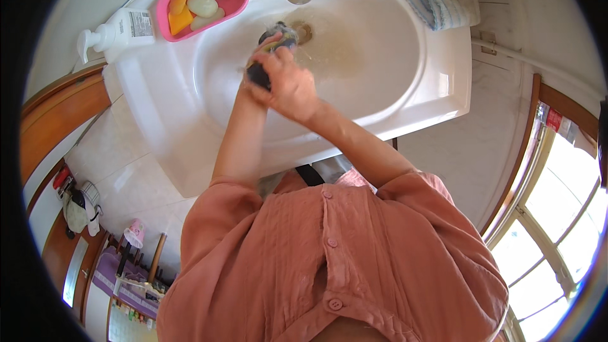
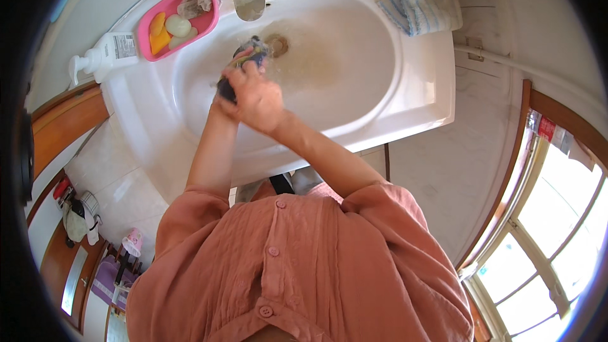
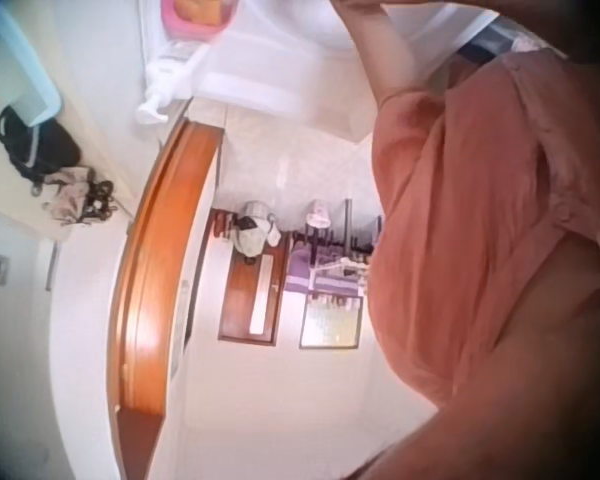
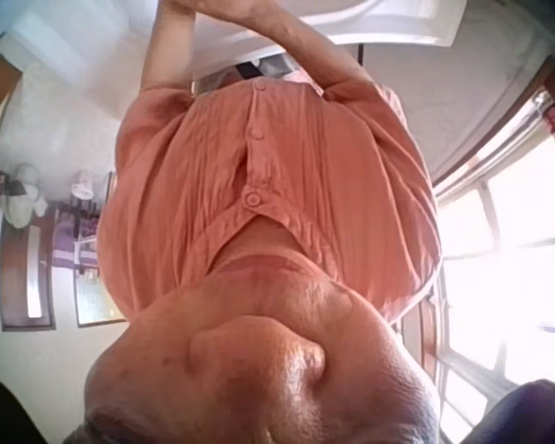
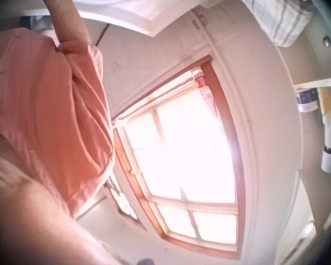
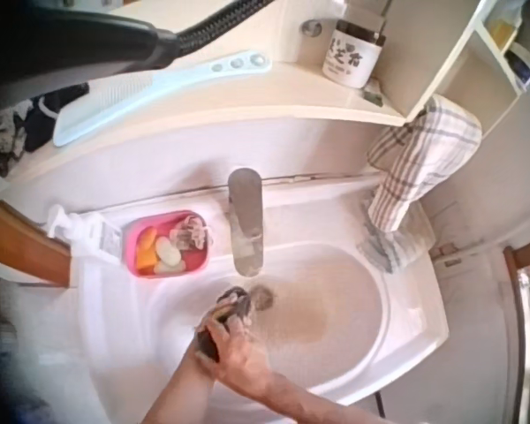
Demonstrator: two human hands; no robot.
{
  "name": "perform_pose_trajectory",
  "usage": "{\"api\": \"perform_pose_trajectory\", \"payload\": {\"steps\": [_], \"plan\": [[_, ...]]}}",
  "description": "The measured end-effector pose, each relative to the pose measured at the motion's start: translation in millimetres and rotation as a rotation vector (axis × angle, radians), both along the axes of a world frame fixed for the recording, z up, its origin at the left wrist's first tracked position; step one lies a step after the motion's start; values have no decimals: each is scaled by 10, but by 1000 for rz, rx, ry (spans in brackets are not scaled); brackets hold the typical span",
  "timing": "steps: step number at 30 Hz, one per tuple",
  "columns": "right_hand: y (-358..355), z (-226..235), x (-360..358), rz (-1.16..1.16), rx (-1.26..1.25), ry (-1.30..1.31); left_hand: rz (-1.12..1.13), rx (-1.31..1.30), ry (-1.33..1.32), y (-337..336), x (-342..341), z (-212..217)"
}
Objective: The person washes a dark cloth by hand in a white utility sink. They repeatedly wet, scrub, and rinse the cloth under running water, then wring it out multiple times to remove excess water.
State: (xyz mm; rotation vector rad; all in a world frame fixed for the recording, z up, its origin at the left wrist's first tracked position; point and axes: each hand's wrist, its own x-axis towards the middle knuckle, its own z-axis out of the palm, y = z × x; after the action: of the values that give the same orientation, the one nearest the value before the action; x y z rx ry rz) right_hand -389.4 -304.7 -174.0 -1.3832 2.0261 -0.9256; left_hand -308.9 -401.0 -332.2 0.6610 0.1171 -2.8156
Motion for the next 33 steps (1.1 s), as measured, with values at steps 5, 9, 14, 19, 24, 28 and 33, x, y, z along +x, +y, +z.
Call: {"api": "perform_pose_trajectory", "payload": {"steps": [5, 9, 14, 19, 24, 28, 33], "plan": [[-51, -881, -775, -329, 153, 144, 163, -399, -751, 142, -375, 681], [58, -1206, -1410, -397, 121, 282, -14, -503, -1000, 67, -147, 807], [175, -1046, -1128, 96, 189, 346, -7, -445, -929, 361, -201, 719], [-12, -532, -559, 113, -23, -238, 62, -18, -526, 6, -280, 517], [-22, 130, 142, -36, 26, -9, 117, -45, -188, -1, -71, 561], [-255, -566, -265, -238, 115, 39, 136, -193, -553, 137, -244, 360], [-78, -1203, -1269, -409, 127, 106, 53, -542, -1037, -37, -244, 975]]}}
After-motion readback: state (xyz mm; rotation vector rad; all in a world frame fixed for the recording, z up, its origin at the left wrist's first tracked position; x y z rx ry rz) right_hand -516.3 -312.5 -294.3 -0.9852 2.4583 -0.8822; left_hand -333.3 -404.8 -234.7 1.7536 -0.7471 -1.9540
